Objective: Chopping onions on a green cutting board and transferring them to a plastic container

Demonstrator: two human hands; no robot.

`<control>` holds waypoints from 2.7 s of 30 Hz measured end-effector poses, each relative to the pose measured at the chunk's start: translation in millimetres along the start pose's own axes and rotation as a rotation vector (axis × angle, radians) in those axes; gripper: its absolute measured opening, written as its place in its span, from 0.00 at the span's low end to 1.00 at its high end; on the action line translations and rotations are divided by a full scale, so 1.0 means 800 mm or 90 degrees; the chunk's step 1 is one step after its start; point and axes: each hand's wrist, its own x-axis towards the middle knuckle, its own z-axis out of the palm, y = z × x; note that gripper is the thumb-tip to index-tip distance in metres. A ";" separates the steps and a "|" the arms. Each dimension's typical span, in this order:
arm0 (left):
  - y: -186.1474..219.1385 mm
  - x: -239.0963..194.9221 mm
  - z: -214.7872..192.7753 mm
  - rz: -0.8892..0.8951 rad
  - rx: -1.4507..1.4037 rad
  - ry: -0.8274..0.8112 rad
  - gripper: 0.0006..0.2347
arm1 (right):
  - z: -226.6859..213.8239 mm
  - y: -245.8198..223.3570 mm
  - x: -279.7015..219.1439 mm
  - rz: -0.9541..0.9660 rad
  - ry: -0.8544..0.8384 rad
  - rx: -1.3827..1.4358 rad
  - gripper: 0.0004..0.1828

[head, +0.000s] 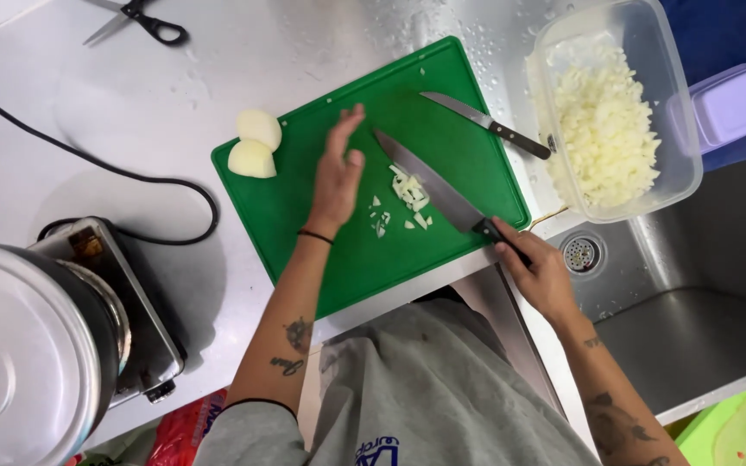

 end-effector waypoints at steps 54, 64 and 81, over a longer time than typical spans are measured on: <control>0.077 0.090 0.226 0.530 0.512 -0.308 0.17 | -0.143 0.086 -0.319 0.147 0.257 -0.541 0.29; 0.076 0.039 -0.042 0.167 0.545 0.241 0.19 | -0.050 0.053 -0.204 -0.045 0.217 -0.440 0.27; 0.009 0.012 -0.122 0.024 0.863 0.201 0.32 | -0.043 0.173 0.053 0.422 0.452 0.371 0.33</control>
